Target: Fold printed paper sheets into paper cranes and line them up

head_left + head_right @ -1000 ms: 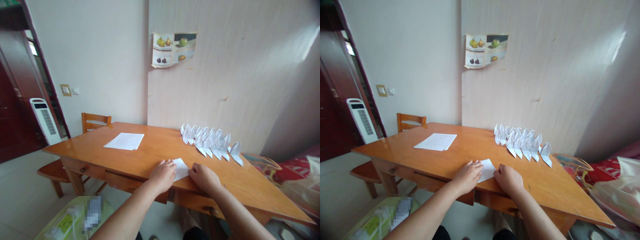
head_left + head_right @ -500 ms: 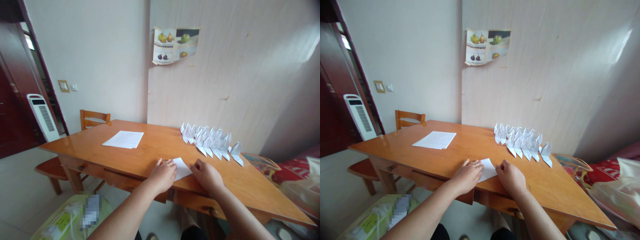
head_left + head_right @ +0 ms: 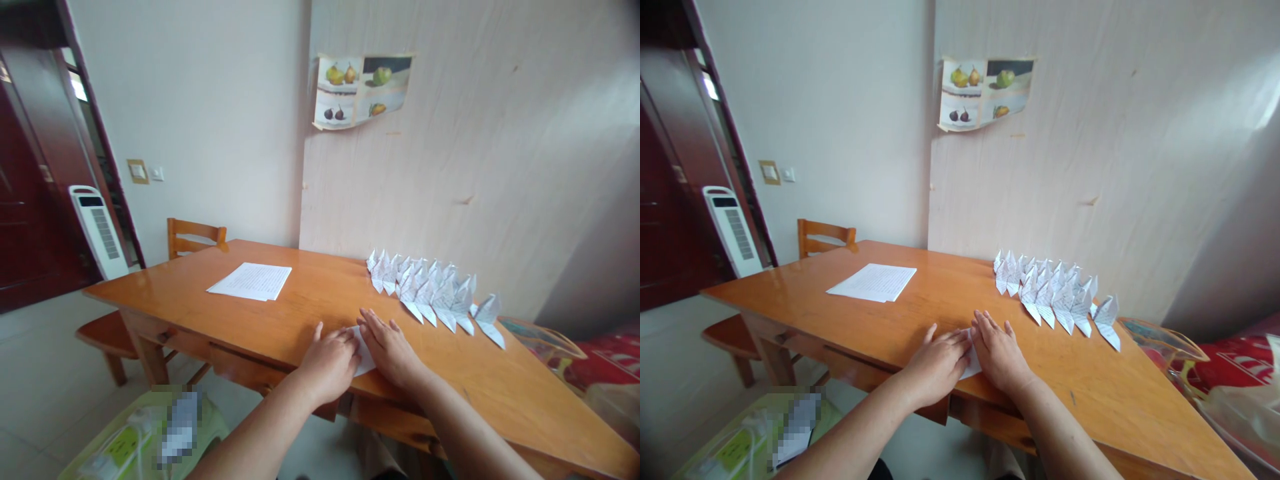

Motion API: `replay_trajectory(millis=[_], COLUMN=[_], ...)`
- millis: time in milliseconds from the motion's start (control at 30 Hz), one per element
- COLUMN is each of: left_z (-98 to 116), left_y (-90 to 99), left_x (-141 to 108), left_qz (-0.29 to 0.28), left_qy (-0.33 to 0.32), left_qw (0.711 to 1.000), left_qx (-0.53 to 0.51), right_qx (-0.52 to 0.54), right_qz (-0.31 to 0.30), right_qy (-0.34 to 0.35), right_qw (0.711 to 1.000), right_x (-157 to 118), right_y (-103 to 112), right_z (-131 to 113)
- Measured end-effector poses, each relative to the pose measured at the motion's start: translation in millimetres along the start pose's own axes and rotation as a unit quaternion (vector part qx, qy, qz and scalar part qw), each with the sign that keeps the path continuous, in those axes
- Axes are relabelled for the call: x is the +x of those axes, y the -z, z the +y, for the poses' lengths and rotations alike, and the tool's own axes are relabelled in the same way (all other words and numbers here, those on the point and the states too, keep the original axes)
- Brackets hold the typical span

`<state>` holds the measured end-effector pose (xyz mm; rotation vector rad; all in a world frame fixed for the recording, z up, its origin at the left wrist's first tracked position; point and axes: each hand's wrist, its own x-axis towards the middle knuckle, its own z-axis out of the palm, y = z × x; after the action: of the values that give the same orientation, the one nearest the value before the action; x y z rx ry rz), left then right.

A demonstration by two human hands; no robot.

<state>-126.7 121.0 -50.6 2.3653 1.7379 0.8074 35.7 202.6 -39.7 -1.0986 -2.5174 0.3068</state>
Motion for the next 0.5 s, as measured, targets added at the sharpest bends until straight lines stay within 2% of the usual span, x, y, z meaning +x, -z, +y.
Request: replay_trajectory(millis=[233, 500], left_z=[4.2, 8.2], left_y=[0.1, 1.4], left_x=[-2.2, -5.9], left_qz=[0.018, 0.042], left_qy=[0.004, 0.041], left_qw=[1.000, 0.996], left_qx=[0.001, 0.062], right_qx=[0.004, -0.048], right_qz=[-0.045, -0.046], right_qy=[0.018, 0.029], right_qw=[0.999, 0.997], right_x=[2.9, -1.9], right_y=[-8.0, -7.3], right_z=[2.0, 3.5])
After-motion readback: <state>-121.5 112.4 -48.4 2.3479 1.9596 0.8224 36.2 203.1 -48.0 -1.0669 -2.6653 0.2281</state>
